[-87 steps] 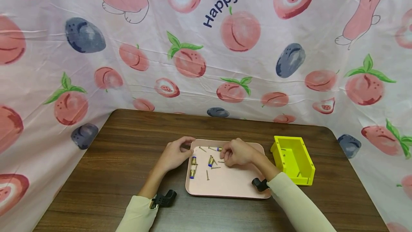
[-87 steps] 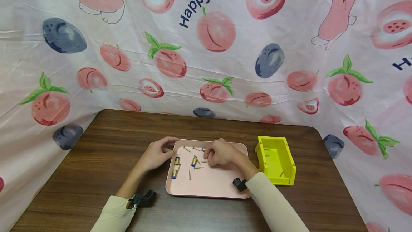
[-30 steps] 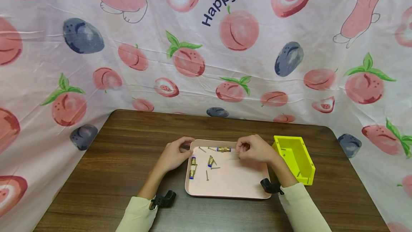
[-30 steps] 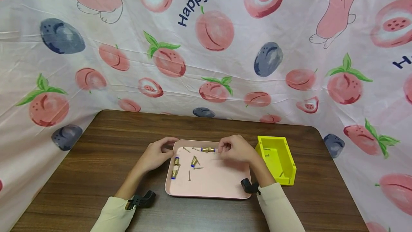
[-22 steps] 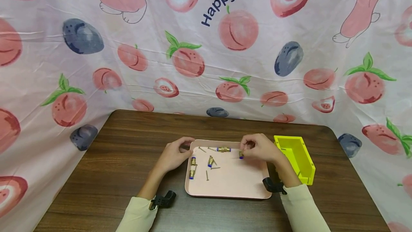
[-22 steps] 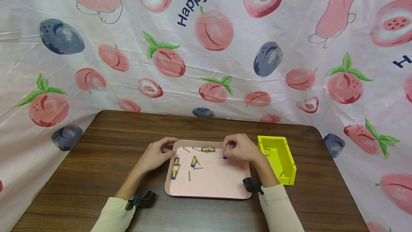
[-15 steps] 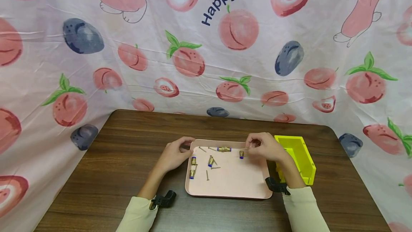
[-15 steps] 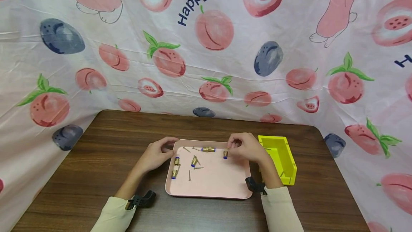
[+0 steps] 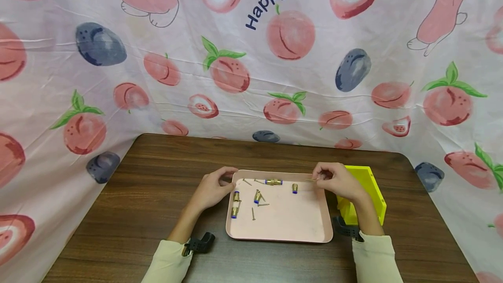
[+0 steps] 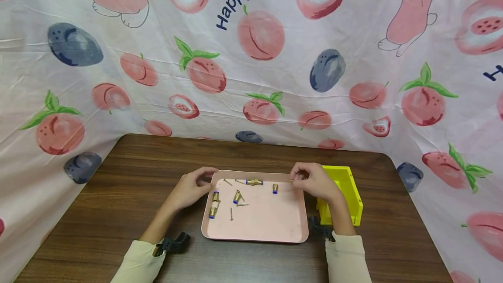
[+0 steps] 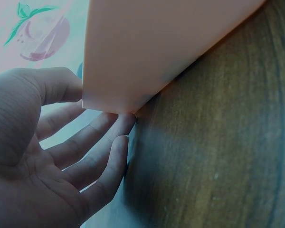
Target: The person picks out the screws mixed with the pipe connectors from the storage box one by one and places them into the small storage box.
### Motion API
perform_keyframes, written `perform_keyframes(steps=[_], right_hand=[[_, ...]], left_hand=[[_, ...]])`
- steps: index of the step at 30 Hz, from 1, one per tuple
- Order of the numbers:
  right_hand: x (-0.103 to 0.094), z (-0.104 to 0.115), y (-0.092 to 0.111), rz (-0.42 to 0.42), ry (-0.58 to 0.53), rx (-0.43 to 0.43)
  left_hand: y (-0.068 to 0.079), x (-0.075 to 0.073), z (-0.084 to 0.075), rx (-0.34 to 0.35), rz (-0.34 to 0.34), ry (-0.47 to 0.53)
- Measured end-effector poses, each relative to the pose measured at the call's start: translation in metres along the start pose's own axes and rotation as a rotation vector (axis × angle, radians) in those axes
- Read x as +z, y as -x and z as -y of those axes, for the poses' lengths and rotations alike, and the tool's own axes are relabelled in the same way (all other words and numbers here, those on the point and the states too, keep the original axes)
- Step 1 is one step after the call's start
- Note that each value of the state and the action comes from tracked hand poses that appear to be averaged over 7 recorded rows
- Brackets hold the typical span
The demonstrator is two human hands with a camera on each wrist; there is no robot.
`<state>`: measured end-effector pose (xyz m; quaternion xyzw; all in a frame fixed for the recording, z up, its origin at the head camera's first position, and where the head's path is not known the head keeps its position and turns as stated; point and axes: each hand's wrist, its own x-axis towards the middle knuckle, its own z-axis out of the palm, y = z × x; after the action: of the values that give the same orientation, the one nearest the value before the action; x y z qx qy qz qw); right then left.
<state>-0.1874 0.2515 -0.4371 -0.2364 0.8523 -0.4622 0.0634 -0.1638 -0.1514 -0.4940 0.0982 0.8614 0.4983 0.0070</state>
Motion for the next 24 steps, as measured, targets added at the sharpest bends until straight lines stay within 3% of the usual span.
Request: perform_keyframes(steps=[24], right_hand=[[-0.024, -0.006, 0.026, -0.159, -0.070, -0.011]], left_hand=[[-0.001, -0.001, 0.000, 0.004, 0.000, 0.003]])
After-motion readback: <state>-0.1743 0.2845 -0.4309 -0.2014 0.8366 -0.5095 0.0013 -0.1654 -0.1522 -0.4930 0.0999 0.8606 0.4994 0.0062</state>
